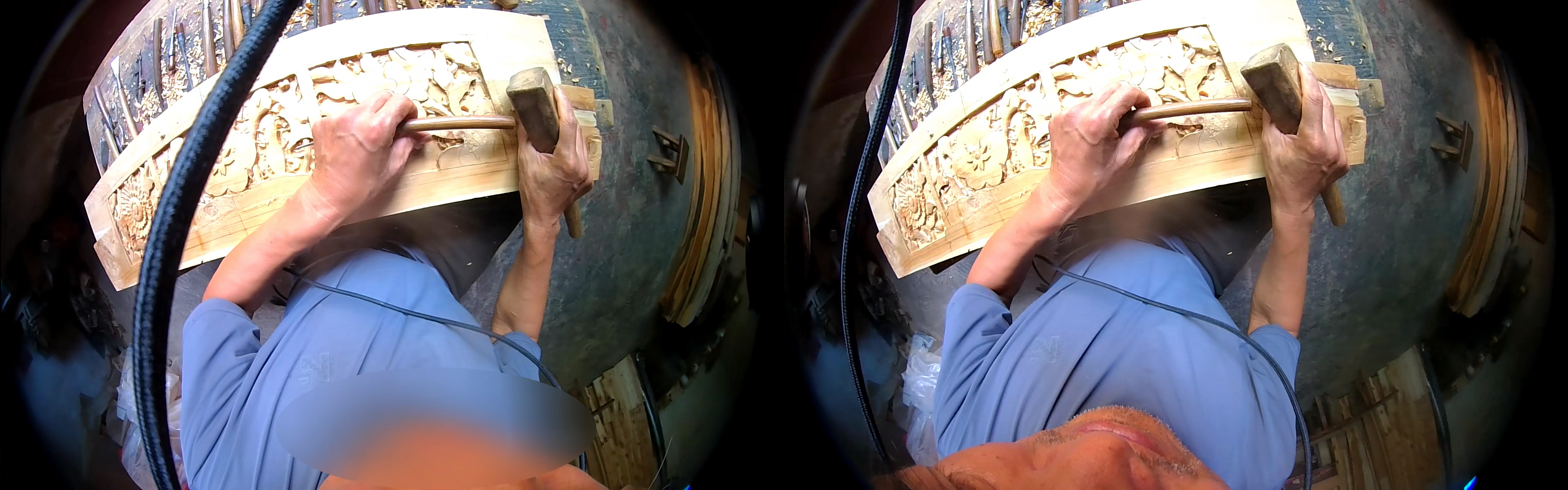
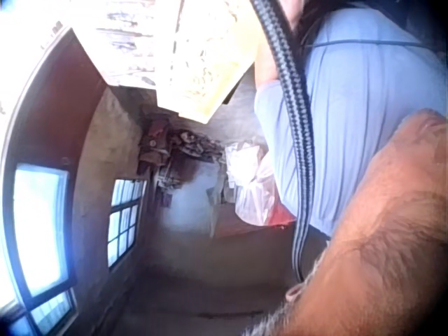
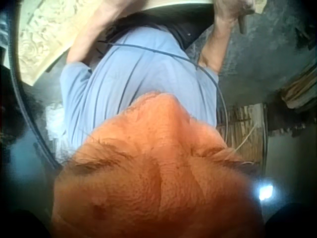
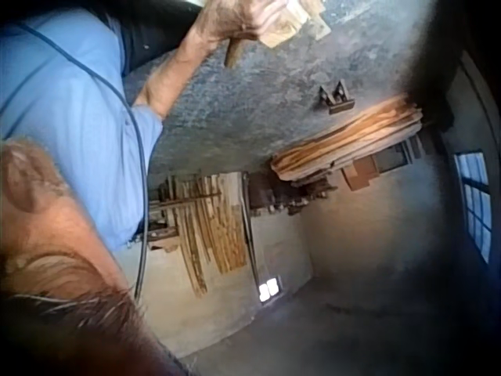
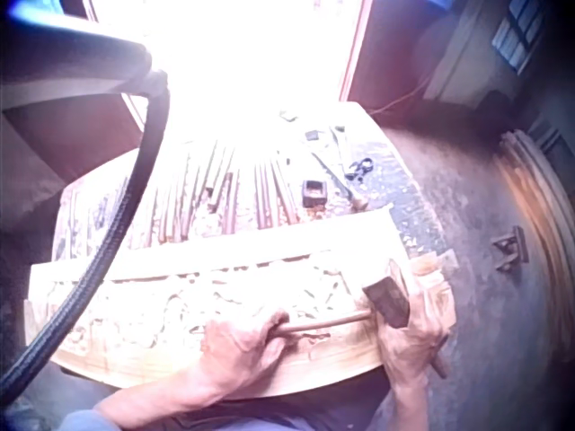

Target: The person carves intricate floral designs into a wooden panel using various chisels and a wooden mallet. They switch between different chisels from the workbench to refine the details of the flowers and leaves.

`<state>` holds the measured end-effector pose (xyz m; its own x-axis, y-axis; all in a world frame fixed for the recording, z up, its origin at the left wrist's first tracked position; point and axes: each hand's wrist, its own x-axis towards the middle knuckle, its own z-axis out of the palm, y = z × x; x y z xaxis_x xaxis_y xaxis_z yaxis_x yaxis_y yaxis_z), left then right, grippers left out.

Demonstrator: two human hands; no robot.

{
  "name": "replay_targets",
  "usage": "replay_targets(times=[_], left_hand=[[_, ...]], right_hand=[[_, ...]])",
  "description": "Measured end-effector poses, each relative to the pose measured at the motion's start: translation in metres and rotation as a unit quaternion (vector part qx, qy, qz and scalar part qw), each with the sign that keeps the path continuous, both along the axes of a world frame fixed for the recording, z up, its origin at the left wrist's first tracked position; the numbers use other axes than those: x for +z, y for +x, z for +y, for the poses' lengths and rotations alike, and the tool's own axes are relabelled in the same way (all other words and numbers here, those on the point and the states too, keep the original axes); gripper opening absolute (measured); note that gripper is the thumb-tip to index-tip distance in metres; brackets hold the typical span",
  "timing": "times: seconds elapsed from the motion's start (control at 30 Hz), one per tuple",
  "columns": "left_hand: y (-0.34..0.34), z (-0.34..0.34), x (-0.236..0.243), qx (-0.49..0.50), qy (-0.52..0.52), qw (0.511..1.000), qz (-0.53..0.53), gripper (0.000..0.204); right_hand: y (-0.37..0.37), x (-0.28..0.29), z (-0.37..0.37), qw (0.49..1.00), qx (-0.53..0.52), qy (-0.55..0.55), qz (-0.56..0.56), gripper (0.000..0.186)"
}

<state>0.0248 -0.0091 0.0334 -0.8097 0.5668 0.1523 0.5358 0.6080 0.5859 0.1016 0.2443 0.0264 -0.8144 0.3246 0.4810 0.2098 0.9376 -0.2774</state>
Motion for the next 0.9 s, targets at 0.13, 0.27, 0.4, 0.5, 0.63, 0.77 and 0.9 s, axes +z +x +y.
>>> replay_targets(times=[0.13,0.27,0.4,0.5,0.63,0.77,0.9], left_hand=[[0.001,0.0,-0.004,-0.015,-0.002,1.0,0.024,0.02],[0.005,0.001,-0.004,-0.033,-0.001,0.998,0.062,0.018],[0.003,-0.005,-0.011,-0.022,-0.026,0.993,0.11,0.017],[-0.002,-0.015,-0.006,-0.014,-0.005,0.99,0.142,0.012],[0.009,-0.026,0.0,-0.026,-0.041,0.984,0.169,0.014],[0.022,-0.025,-0.003,-0.034,-0.042,0.986,0.158,0.042],[0.04,-0.019,0.001,-0.083,-0.037,0.992,0.084,0.047]], right_hand=[[0.0,-0.001,0.001,1.0,0.006,0.01,0.005,0.064],[0.0,0.001,0.001,1.0,0.014,0.016,0.004,0.064],[0.0,-0.001,0.002,1.0,0.014,0.027,0.005,0.063],[0.0,0.0,0.001,0.999,0.006,0.039,-0.001,0.062],[0.001,0.0,0.001,0.999,0.003,0.042,-0.005,0.06],[-0.001,0.002,-0.002,0.999,0.003,0.046,-0.004,0.06],[0.0,0.0,-0.001,0.999,0.008,0.054,-0.004,0.061]])
